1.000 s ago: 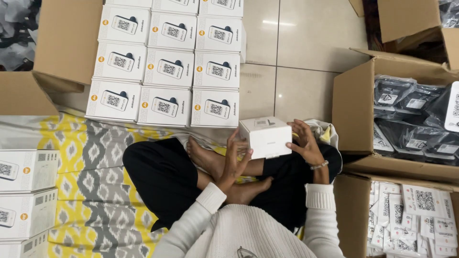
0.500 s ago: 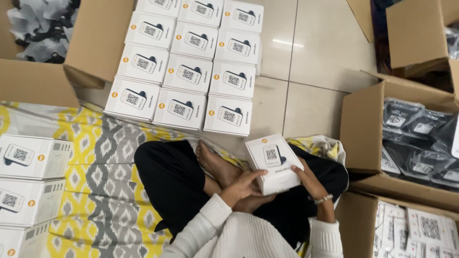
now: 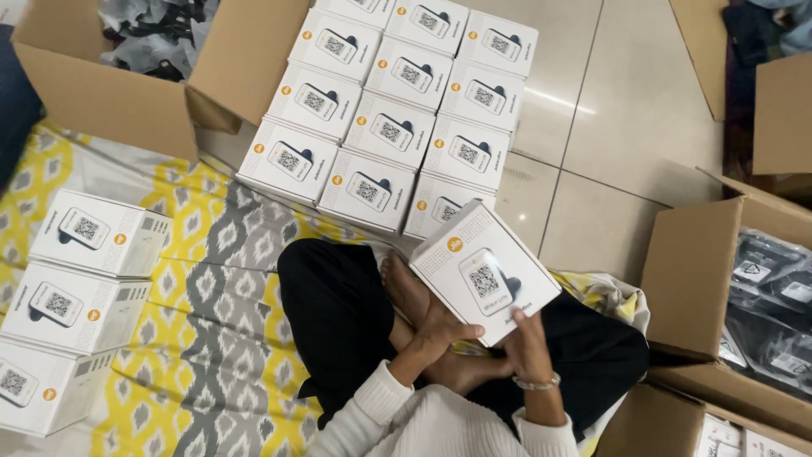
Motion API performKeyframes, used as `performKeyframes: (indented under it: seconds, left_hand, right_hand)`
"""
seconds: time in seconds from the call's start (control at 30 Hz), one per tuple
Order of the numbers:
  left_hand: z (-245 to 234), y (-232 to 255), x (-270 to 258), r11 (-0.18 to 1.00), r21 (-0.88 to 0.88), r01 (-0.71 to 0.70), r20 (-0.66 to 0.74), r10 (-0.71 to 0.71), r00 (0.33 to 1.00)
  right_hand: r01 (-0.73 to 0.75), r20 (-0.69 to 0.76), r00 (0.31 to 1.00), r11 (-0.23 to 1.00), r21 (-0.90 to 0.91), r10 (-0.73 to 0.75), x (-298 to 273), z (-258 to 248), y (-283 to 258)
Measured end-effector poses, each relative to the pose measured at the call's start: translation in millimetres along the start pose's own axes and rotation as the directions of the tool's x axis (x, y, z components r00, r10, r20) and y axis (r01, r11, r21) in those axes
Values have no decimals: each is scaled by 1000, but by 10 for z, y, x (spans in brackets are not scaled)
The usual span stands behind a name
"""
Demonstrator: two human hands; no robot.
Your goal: The person packs electronic devices and user manuals into small retail boxes and organizes them into stacks.
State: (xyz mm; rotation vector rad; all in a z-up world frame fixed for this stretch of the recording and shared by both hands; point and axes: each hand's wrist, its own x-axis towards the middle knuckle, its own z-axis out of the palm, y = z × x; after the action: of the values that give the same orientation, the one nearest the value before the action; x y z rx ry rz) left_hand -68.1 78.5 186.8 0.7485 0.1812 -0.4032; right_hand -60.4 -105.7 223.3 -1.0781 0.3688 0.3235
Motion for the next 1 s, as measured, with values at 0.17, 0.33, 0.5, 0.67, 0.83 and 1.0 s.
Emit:
performKeyframes:
  seconds: [0.17,0.33,0.5,0.67,0.83,1.0]
  left_hand:
    - [-388,346,-37,986,-1,-164,-110,163,981]
    - [-1001,642,-28,909,173,-378,-306,415,857]
    - [-1514,1169,-191,712,520,-472,-343,680,648]
    - [-1848,1283,-277,540,813,-217,-436,812,388]
    - [-1879,1191,-256,414,901,-129,-361,880,309]
    - [-1922,1135,-245,466,869,-164,-387,848,363]
  right_hand:
    - [-13,222,974,991,-134,43,486,685,120]
    - [-79,259,960,991,-112,106,1110,1385,411]
    - [-106,267,947,957,-272,180,1683,2339,383]
    - [-102,316,919,917,-385,235,2370,3155,660]
    - [-174,215,925,853,-493,313,2568,3458,1073]
    - [7,149,979,707,-707,140,2502,3302,1295]
